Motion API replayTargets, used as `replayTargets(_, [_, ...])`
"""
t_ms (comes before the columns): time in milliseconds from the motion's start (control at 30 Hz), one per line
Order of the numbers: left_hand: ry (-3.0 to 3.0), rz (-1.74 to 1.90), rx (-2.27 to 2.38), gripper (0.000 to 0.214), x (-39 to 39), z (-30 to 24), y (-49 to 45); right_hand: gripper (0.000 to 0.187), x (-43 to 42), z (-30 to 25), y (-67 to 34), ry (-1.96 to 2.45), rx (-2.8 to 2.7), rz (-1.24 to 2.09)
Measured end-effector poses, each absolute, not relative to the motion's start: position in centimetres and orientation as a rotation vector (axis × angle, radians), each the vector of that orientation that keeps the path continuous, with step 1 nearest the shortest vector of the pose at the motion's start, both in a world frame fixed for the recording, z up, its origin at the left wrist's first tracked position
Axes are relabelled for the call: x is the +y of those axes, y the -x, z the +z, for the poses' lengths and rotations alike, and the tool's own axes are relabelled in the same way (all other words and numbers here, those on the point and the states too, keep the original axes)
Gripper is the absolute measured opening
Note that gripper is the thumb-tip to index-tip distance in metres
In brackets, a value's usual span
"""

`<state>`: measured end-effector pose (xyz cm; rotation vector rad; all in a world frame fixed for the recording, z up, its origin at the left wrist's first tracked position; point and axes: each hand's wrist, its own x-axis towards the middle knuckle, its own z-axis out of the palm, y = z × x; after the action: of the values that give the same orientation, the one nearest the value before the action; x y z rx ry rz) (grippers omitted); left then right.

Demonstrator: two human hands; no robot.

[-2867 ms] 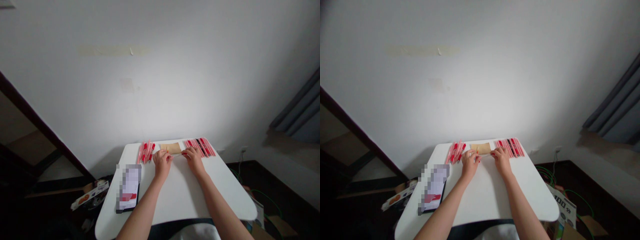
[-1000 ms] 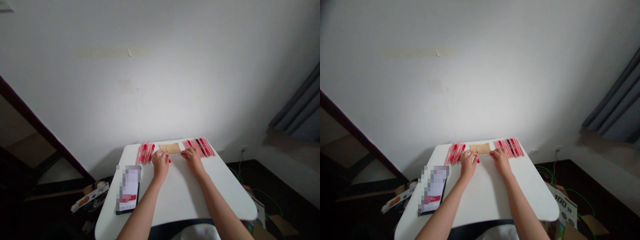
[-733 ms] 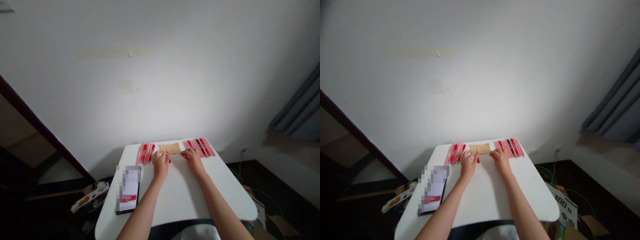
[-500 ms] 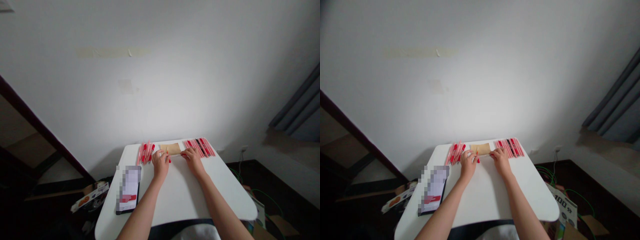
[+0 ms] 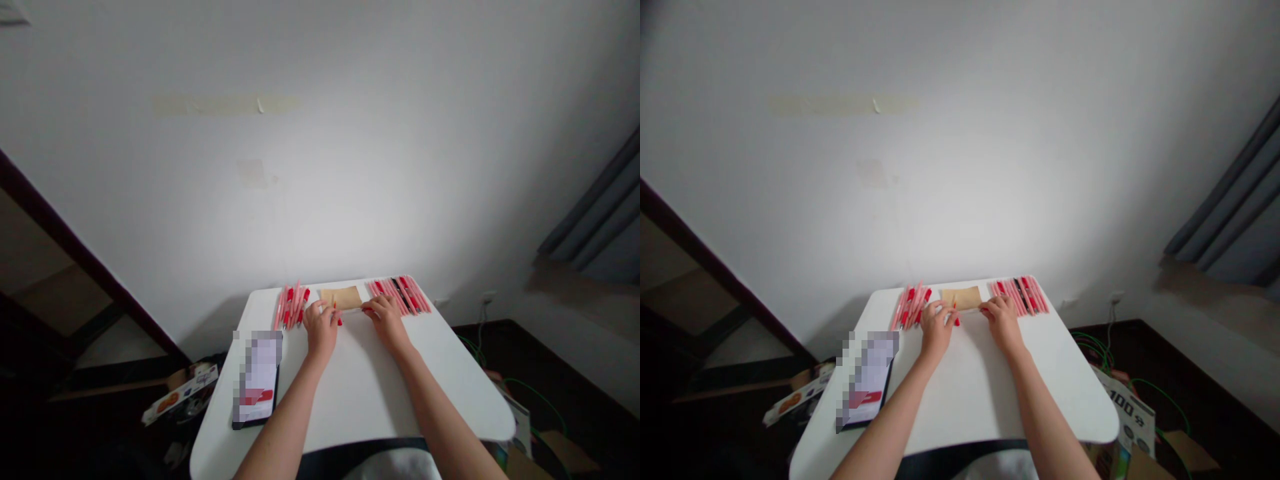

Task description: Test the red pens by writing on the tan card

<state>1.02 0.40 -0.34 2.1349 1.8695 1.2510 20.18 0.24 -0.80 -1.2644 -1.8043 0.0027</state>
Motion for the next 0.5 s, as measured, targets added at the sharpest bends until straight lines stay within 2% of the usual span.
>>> replayTargets(500, [-2.158,1.316,1.798,0.009,0.02,0.29,-1.12,0.021,0.25,-0.82,-20.26,1.287,-1.812,0.035])
